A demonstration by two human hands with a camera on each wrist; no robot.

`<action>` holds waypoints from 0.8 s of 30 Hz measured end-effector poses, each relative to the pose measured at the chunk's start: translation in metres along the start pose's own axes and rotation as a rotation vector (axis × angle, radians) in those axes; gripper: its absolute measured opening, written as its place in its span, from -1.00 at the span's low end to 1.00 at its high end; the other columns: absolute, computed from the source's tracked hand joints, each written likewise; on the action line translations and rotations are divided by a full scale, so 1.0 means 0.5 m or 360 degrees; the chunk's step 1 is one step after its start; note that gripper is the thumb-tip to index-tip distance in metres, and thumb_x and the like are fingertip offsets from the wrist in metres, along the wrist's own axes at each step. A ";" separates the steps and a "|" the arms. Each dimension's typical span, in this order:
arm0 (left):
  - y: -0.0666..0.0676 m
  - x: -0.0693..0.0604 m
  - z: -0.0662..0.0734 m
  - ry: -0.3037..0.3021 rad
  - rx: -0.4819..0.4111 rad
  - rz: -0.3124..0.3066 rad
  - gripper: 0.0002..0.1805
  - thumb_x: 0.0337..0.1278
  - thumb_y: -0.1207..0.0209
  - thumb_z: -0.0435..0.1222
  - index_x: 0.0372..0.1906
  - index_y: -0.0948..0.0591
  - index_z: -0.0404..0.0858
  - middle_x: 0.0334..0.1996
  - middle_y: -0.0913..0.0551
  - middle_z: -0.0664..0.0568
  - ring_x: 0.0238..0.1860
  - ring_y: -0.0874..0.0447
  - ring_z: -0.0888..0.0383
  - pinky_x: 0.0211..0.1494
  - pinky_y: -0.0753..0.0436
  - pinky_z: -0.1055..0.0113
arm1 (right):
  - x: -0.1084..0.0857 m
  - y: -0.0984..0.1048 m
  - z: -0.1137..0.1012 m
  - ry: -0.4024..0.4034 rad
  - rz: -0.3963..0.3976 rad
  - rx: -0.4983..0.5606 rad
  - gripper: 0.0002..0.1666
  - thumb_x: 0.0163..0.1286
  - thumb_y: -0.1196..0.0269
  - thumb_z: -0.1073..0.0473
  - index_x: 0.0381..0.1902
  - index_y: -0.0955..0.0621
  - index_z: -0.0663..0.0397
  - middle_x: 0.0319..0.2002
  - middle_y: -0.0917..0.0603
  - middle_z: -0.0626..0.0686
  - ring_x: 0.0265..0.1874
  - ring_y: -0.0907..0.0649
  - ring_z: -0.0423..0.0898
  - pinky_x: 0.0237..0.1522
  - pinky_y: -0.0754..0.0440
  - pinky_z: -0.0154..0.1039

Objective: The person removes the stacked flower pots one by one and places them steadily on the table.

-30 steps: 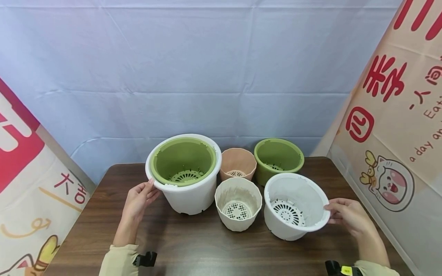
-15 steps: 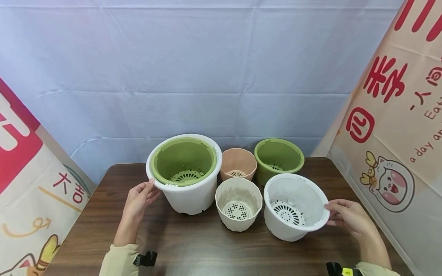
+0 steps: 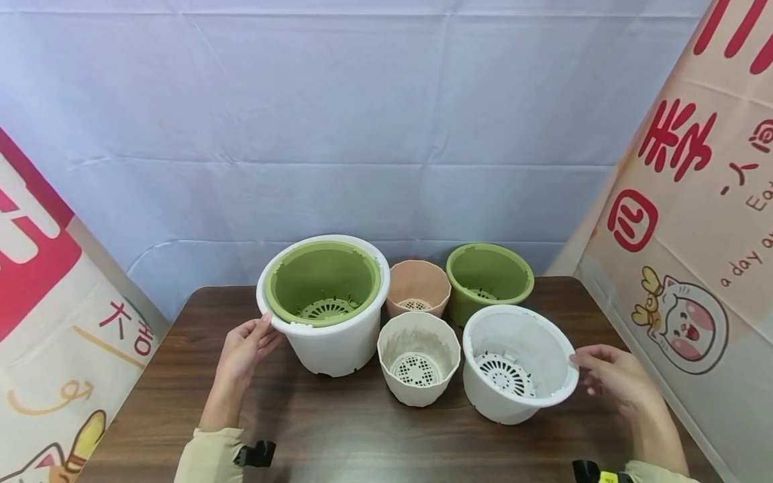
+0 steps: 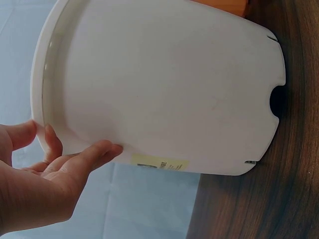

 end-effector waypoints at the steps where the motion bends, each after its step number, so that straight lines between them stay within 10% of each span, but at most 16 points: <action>1: 0.000 0.000 0.000 -0.0003 -0.0001 -0.0002 -0.66 0.30 -0.02 -0.26 -0.21 -0.43 -0.57 -0.38 -0.55 0.02 -0.22 -0.56 0.19 -0.10 -0.60 0.40 | -0.001 0.000 -0.001 0.0004 -0.0002 0.0017 -0.84 0.31 -0.14 0.26 -0.48 -0.55 -0.03 -0.61 -0.52 -0.09 -0.65 -0.50 -0.20 -0.63 -0.55 -0.35; 24: 0.003 0.002 0.003 -0.0010 0.0029 0.0012 -0.67 0.30 -0.01 -0.27 -0.24 -0.44 -0.56 -0.36 -0.55 -0.01 -0.22 -0.56 0.20 -0.09 -0.60 0.39 | -0.025 -0.052 -0.091 0.0246 -0.0263 0.0339 -0.71 0.38 -0.04 0.35 -0.39 -0.63 -0.09 -0.46 -0.62 -0.01 -0.52 -0.61 -0.12 -0.48 -0.65 -0.28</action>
Point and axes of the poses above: each hand's wrist, its own x-axis towards the middle knuckle, its own y-axis out of the back of the hand, z = x × y, the point moved 9 cm from there along x, towards the middle knuckle
